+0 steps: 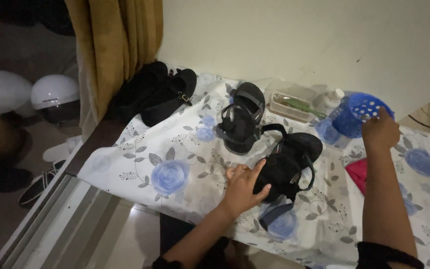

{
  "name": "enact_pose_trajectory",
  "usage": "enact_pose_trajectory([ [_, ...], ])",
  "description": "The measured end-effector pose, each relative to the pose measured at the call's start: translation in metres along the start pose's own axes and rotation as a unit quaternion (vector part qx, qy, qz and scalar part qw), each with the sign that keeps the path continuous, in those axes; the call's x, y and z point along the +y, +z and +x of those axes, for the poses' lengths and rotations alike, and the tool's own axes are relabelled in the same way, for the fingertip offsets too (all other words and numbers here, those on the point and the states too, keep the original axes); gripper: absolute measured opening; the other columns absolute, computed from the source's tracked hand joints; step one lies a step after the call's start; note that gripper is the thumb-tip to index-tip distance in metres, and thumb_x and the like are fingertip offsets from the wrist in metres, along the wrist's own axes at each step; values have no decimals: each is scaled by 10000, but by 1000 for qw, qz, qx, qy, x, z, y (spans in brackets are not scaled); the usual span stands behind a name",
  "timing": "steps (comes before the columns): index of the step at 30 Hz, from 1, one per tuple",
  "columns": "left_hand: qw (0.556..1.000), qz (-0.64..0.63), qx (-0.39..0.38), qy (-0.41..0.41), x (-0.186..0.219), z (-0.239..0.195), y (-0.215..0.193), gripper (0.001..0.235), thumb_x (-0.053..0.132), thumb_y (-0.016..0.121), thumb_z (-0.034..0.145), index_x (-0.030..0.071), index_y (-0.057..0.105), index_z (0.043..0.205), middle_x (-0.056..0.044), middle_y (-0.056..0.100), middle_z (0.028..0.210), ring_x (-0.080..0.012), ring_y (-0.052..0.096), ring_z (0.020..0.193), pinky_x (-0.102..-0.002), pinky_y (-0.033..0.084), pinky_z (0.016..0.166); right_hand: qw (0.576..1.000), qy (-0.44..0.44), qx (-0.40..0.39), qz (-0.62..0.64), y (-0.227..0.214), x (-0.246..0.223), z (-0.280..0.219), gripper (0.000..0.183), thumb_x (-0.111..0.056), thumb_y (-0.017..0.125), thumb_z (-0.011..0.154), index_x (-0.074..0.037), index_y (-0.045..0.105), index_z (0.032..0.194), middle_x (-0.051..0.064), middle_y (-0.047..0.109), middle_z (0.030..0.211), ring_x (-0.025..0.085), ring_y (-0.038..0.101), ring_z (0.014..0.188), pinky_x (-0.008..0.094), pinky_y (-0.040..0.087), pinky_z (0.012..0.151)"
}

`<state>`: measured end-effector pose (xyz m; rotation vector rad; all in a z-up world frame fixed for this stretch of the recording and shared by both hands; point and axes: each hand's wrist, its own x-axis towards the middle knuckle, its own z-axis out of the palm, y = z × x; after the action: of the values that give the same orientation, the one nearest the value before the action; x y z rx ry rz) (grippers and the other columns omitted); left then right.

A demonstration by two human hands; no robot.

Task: The person scrubs a black sandal with a toothbrush, focusing on the straps and upper surface. They reposition the sandal to access different areas and continue scrubbing throughout the clip.

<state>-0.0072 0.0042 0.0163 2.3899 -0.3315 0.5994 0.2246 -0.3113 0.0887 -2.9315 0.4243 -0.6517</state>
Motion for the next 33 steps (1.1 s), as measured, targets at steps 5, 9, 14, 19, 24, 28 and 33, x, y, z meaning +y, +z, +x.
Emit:
enact_pose_trajectory([
  [5, 1000, -5, -14, -13, -1, 3, 2, 593, 435, 490, 816, 135, 400, 1319, -55, 619, 854, -277, 453, 989, -443, 254, 819, 1000, 12, -8, 21, -11, -1, -11, 254, -133, 426, 911, -81, 541, 1132, 186, 639, 894, 371, 609, 666, 441, 470, 463],
  [9, 999, 21, 31, 8, -4, 0, 11, 611, 450, 553, 778, 141, 432, 1292, -39, 577, 743, -253, 486, 946, -422, 260, 785, 995, -7, -39, 86, 6, 22, 5, 338, -163, 429, 926, -15, 626, 1157, 245, 624, 1009, 436, 574, 875, 504, 468, 655],
  [14, 998, 52, 37, 12, -4, 0, 14, 720, 534, 578, 733, 157, 398, 1320, -47, 592, 795, -251, 489, 960, -418, 274, 772, 994, 4, -18, 103, 12, 34, 21, 332, -172, 475, 904, -12, 635, 1147, 250, 623, 1000, 413, 595, 841, 479, 484, 672],
  [19, 994, 81, 62, 27, -1, -3, 17, 829, 621, 567, 688, 153, 372, 1344, -102, 612, 846, -271, 491, 937, -425, 253, 776, 998, -23, 14, 58, -5, 30, 8, 337, -103, 469, 868, -46, 659, 1140, 243, 653, 890, 418, 617, 755, 473, 504, 548],
  [24, 985, 162, 44, -40, 7, 1, 15, 743, 632, 564, 680, 229, 429, 1289, -130, 455, 1272, -311, 391, 1165, -483, 314, 829, 996, -39, -27, -74, -32, 21, -25, 524, -56, 438, 791, -118, 538, 1301, 167, 664, 721, 375, 627, 631, 424, 473, 448],
  [28, 986, 96, -132, -36, 33, 19, -10, 663, 563, 525, 774, 199, 413, 1317, -107, 262, 1408, -367, 268, 1234, -632, 292, 865, 995, -99, 24, 7, -15, 47, -35, 405, -41, 426, 836, 7, 592, 1201, 206, 607, 710, 379, 583, 592, 422, 423, 389],
  [33, 966, 175, -179, 66, 38, 24, 3, 772, 630, 561, 694, 146, 438, 1283, -88, 466, 1226, -301, 315, 1230, -560, 174, 990, 965, -82, 180, 172, -6, 55, -52, 256, -13, 424, 911, 42, 591, 725, 174, 622, 1171, 339, 559, 1013, 433, 505, 670],
])
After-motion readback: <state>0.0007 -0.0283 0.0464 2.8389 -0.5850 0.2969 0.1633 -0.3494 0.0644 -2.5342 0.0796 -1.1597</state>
